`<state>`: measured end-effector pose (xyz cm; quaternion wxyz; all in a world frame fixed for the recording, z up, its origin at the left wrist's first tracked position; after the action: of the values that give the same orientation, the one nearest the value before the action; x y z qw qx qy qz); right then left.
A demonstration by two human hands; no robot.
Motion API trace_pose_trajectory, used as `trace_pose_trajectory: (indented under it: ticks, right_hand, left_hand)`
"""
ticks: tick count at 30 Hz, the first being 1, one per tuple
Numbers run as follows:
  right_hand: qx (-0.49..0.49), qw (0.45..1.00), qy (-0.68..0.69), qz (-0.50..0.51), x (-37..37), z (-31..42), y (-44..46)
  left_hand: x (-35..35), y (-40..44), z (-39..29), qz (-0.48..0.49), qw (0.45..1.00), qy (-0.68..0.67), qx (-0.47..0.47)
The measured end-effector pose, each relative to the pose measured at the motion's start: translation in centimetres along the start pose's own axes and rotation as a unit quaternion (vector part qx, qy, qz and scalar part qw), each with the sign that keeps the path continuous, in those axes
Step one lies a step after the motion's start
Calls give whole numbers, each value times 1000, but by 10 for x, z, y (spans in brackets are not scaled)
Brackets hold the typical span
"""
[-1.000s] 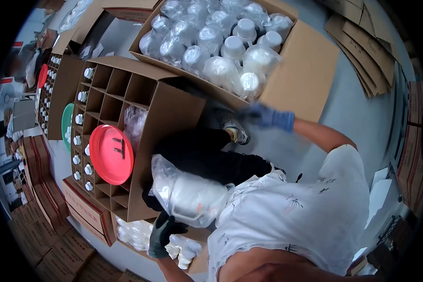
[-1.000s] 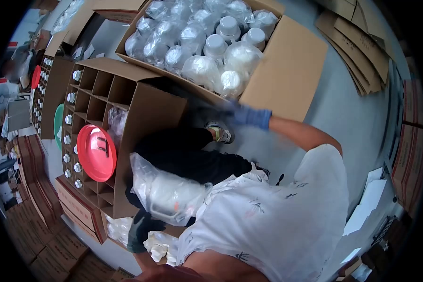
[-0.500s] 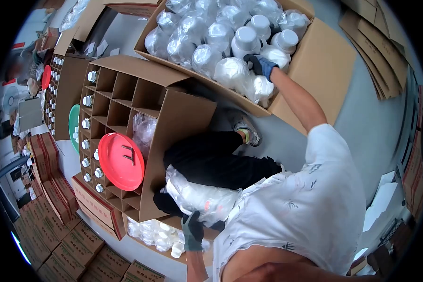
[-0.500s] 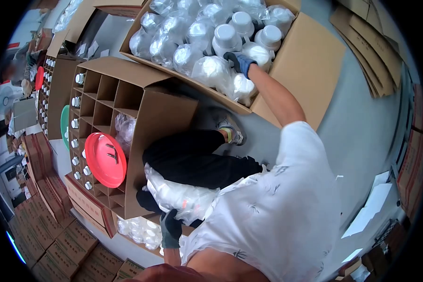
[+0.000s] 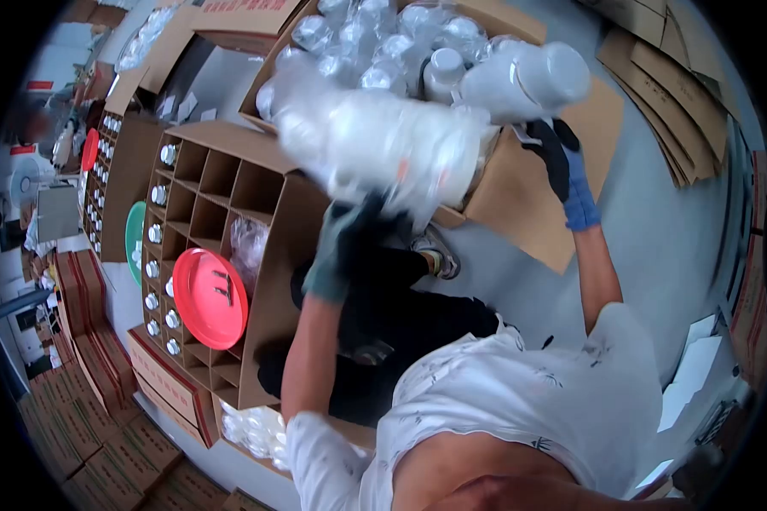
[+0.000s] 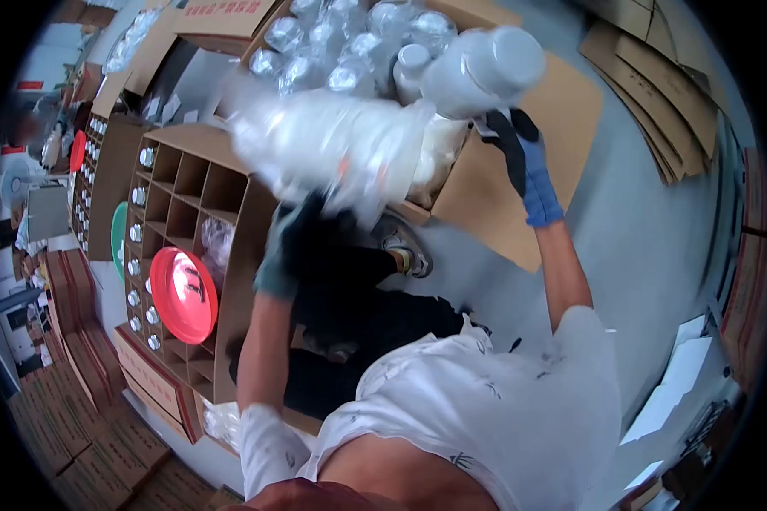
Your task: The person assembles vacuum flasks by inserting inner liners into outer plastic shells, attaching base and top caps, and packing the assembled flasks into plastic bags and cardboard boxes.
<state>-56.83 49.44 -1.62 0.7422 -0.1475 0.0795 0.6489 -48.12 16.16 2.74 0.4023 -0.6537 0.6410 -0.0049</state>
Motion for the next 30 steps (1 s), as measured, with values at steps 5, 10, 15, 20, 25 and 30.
trace_pose_trajectory:
  ticks: [5, 10, 15, 20, 25, 30]
  right_hand:
    - [6, 992, -63, -107, 31, 9, -61]
    - [17, 965, -188, -180, 42, -22, -76]
    - [10, 962, -168, -215, 20, -61, -62]
    - [39, 984, -168, -40, -32, -83, -67]
    - [12, 979, -75, 187, -104, -128, -119]
    - [-157, 890, 96, 417, -189, -48, -197]
  left_hand:
    - [-24, 196, 40, 66, 989, -22, -128]
    - [15, 275, 80, -77, 840, 479, -244]
    - [0, 280, 95, 20, 834, 548, -60]
    - [14, 166, 21, 73, 993, 77, -53]
    - [71, 24, -44, -8, 960, 61, -272]
    - [131, -136, -32, -217, 882, -90, -408]
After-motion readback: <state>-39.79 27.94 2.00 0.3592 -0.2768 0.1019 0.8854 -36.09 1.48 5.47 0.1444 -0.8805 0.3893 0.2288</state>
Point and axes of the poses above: each hand's wrist, its own y-axis towards the middle knuckle, its own x-axis out of the back of the hand, z = x × y, the point moved 4 cm from there along y, towards the middle knuckle, and after that the axes turned 1 degree about x, right-handed, at the moved point
